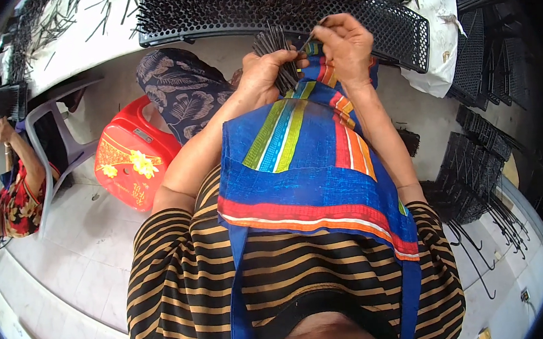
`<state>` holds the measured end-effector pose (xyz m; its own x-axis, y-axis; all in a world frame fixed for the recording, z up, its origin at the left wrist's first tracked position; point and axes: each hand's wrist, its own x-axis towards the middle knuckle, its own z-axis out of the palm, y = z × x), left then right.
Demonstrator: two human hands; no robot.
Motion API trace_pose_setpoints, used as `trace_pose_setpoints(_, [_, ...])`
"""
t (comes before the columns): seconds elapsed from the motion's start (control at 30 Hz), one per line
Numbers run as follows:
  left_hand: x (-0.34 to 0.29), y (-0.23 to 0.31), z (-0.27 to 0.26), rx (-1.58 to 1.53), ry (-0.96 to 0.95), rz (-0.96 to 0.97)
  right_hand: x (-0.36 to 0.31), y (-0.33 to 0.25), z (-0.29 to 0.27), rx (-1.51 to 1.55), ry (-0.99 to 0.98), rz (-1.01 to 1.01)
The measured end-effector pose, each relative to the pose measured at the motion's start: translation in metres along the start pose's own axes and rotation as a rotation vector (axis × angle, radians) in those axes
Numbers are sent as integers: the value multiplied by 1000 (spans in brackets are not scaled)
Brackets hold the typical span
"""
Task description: Inserting black plastic bristles into a perforated base manually to assemble a mat or brush.
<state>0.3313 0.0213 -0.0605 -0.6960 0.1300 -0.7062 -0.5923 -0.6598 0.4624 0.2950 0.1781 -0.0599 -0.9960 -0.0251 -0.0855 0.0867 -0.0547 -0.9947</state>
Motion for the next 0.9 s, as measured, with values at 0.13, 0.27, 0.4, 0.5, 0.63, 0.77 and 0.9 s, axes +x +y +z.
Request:
trace_pose_setpoints(0.13, [-1, -4, -3, 56, 21, 1, 16, -2, 1, -38, 181, -253])
trace_pose_setpoints(0.27, [0, -4, -1, 127, -8, 41, 26, 2, 6, -357, 264, -495])
trace_pose_setpoints(0.4, [0, -3, -2, 127, -37, 37, 25, 8, 10, -637, 210, -602])
trace_pose_setpoints(0.5, [3, -5, -4, 80, -38, 22, 26, 10, 10, -804, 134, -667])
trace_pose_setpoints(0.63, [0, -3, -3, 52, -80, 11, 8, -1, 10, -675, 99, -474])
trace_pose_setpoints(0.77, [-3, -4, 2, 49, -115, 25, -7, -4, 5, -190, -99, 27])
trace_pose_setpoints(0.9, [-2, -4, 2, 49, 7, 27, -3, 1, 2, 35, 40, -13])
